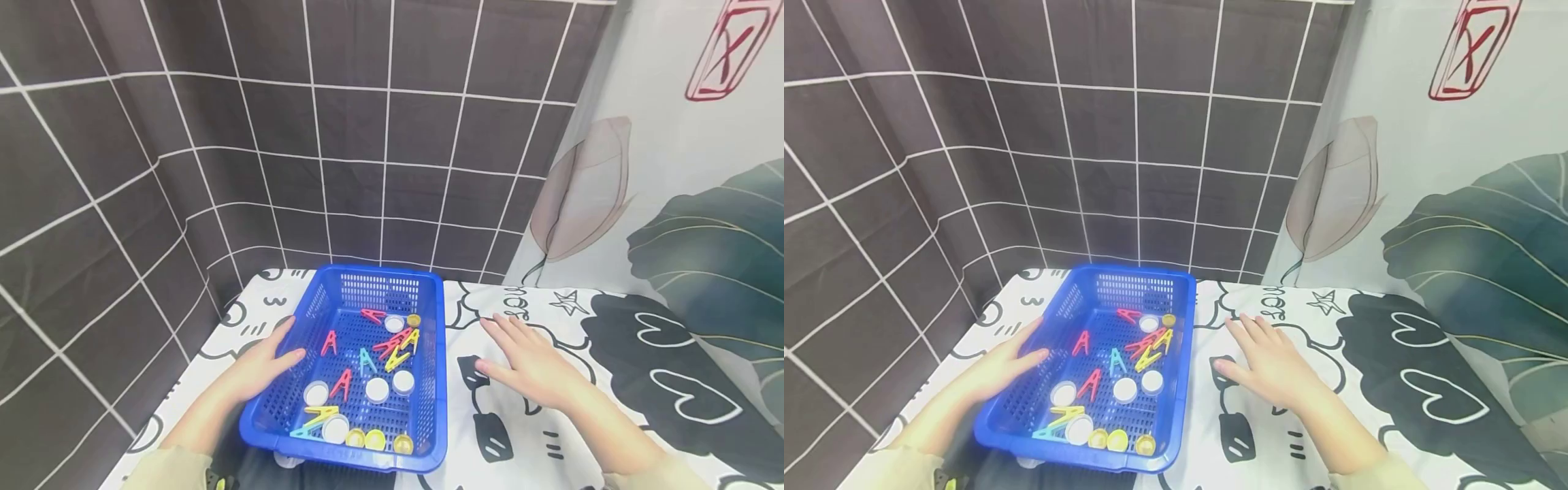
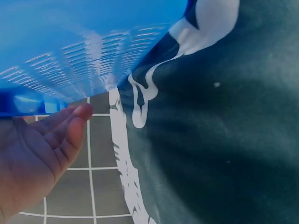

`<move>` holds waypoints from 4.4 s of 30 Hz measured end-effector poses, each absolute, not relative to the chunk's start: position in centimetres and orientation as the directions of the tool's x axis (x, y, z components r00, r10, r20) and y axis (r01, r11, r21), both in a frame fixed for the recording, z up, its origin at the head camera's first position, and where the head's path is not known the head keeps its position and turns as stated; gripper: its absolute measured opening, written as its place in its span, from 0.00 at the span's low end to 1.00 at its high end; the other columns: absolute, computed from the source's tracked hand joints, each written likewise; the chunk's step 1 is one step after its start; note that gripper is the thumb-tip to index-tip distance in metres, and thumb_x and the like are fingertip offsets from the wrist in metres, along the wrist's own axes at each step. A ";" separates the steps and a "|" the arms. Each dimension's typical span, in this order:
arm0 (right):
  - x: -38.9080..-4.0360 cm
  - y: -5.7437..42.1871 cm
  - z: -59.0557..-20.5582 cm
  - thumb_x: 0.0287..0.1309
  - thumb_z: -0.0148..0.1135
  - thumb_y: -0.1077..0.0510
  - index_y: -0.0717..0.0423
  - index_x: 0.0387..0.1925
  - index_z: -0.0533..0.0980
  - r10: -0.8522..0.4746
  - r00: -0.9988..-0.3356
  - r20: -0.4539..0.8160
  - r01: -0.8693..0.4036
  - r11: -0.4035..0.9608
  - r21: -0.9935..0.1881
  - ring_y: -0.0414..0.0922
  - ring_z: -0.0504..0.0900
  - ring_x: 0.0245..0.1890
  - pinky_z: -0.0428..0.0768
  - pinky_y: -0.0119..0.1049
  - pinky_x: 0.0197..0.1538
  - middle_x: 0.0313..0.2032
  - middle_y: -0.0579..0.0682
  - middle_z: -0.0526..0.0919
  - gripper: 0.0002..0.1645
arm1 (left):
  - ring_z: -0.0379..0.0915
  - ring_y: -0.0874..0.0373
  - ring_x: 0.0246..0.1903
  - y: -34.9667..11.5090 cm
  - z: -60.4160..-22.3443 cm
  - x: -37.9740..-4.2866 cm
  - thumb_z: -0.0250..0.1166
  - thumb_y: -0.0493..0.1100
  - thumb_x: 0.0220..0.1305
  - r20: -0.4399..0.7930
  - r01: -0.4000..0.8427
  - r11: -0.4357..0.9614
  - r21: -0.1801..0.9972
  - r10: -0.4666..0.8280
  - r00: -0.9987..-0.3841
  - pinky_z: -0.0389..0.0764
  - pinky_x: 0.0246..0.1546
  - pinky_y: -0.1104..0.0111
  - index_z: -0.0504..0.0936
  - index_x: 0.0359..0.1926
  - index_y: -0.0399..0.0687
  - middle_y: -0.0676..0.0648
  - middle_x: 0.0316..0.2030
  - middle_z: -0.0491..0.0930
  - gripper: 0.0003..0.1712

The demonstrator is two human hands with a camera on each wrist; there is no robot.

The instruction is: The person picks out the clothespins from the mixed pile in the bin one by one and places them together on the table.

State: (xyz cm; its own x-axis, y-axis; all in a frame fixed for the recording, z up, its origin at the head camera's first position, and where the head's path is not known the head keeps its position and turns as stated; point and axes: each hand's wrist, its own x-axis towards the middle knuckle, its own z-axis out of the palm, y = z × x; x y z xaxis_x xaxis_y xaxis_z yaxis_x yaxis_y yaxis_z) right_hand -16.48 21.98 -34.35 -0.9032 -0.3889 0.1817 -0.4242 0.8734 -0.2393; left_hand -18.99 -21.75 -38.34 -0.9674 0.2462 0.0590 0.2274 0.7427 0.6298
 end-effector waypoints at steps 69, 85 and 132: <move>-20.6 0.5 -30.9 0.52 0.65 0.41 0.49 0.67 0.62 -0.826 -0.523 -0.210 -0.783 0.564 -0.265 0.47 0.64 0.65 0.64 0.41 0.65 0.63 0.49 0.68 0.43 | 0.66 0.38 0.57 -22.0 -39.6 -19.2 0.54 0.34 0.61 -0.066 -0.013 0.231 0.973 0.222 -0.973 0.75 0.51 0.54 0.48 0.73 0.53 0.32 0.65 0.60 0.42; -22.3 -1.5 -35.0 0.50 0.68 0.42 0.50 0.65 0.64 -0.839 -0.487 -0.242 -0.754 0.544 -0.369 0.43 0.71 0.59 0.68 0.37 0.61 0.59 0.48 0.73 0.43 | 0.65 0.40 0.59 -22.0 -39.9 -19.7 0.56 0.34 0.59 -0.079 -0.024 0.263 0.964 0.202 -0.976 0.74 0.52 0.54 0.52 0.72 0.54 0.33 0.63 0.63 0.41; -21.7 -3.3 -38.6 0.44 0.71 0.42 0.35 0.53 0.74 -0.850 -0.377 -0.369 -0.879 0.453 -0.147 0.39 0.73 0.52 0.72 0.36 0.55 0.51 0.42 0.76 0.31 | 0.76 0.55 0.25 -22.6 -38.3 -18.4 0.62 0.41 0.62 0.003 0.087 0.522 0.848 0.159 -0.987 0.80 0.25 0.64 0.61 0.67 0.41 0.43 0.31 0.77 0.34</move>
